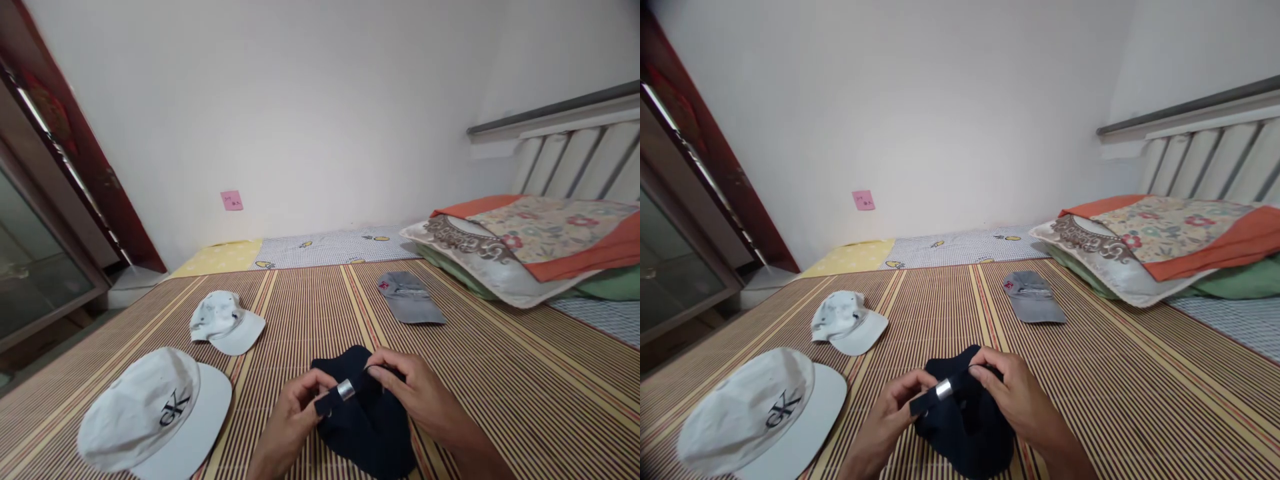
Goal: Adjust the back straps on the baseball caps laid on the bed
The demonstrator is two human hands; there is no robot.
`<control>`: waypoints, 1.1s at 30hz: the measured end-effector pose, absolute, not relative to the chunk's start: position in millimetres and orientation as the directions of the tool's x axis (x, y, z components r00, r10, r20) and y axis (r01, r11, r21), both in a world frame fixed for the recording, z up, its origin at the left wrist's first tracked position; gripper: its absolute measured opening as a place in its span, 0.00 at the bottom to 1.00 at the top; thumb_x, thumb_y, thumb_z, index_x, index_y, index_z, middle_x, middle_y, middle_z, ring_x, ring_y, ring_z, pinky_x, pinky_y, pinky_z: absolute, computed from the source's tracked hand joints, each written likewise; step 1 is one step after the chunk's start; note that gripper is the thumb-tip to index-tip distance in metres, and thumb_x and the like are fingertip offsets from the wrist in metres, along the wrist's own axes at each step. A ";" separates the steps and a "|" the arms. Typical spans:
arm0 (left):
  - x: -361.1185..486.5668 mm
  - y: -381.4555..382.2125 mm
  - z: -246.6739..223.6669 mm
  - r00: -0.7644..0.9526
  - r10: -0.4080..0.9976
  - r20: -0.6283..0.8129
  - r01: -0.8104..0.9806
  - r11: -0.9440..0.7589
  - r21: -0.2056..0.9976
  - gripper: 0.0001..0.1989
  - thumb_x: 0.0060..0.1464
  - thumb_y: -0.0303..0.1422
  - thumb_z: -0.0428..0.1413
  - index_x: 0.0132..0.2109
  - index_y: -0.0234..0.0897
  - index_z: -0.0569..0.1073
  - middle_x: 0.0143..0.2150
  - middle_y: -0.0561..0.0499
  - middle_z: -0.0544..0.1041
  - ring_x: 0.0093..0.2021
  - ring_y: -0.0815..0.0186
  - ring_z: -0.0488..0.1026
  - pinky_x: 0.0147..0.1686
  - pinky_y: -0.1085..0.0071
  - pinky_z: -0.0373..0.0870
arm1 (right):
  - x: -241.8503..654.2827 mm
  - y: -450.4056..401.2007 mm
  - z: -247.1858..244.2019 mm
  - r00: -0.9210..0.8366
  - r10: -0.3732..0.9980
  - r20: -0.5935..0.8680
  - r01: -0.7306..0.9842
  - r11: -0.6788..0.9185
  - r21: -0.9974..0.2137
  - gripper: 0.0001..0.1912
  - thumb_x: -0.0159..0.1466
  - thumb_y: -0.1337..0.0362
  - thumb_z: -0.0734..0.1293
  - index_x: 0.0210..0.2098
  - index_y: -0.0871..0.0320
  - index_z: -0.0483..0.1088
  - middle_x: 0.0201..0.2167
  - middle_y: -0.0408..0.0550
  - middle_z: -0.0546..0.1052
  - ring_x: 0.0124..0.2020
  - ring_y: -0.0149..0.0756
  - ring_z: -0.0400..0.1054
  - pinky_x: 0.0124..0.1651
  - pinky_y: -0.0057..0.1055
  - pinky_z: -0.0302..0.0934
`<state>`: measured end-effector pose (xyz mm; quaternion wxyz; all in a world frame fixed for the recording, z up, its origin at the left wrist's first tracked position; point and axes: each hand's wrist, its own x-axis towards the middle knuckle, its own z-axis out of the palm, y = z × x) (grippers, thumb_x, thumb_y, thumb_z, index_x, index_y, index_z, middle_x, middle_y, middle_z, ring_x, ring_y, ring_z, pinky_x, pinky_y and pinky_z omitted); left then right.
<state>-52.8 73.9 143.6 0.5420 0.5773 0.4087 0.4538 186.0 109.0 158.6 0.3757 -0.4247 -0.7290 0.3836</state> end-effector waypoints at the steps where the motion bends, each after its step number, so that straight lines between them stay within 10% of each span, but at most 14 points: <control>1: -52.5 73.9 143.3 0.272 0.960 0.067 -0.029 -0.061 0.998 0.18 0.53 0.49 0.66 0.38 0.37 0.80 0.29 0.55 0.68 0.31 0.68 0.61 0.32 0.71 0.56 | 185.9 108.3 158.5 -0.358 0.906 0.225 0.334 0.349 -0.876 0.13 0.70 0.56 0.63 0.32 0.55 0.72 0.28 0.41 0.72 0.33 0.36 0.66 0.38 0.32 0.56; 14: -48.2 76.4 130.7 0.212 0.977 0.015 -0.190 0.026 0.981 0.19 0.51 0.47 0.69 0.32 0.35 0.76 0.27 0.55 0.67 0.28 0.71 0.58 0.29 0.74 0.52 | 171.5 97.4 169.6 -0.268 0.875 0.403 0.384 0.481 -0.788 0.07 0.68 0.61 0.66 0.44 0.51 0.76 0.44 0.46 0.79 0.48 0.42 0.74 0.54 0.39 0.64; 21: -46.4 81.8 121.8 0.125 0.989 0.075 -0.245 -0.042 0.969 0.15 0.45 0.41 0.72 0.28 0.34 0.77 0.27 0.55 0.69 0.31 0.69 0.62 0.34 0.74 0.60 | 139.0 77.3 175.6 -0.431 0.795 0.427 0.339 0.581 -0.740 0.21 0.61 0.72 0.71 0.51 0.46 0.76 0.54 0.46 0.78 0.58 0.44 0.70 0.62 0.42 0.62; 33: -45.2 79.1 129.2 0.091 0.996 -0.025 -0.275 0.049 0.960 0.19 0.46 0.45 0.72 0.29 0.34 0.78 0.22 0.56 0.69 0.24 0.74 0.61 0.26 0.78 0.55 | 144.0 84.0 175.1 -0.296 0.850 0.436 0.310 0.517 -0.797 0.08 0.70 0.64 0.62 0.39 0.52 0.73 0.40 0.47 0.81 0.44 0.40 0.76 0.49 0.35 0.67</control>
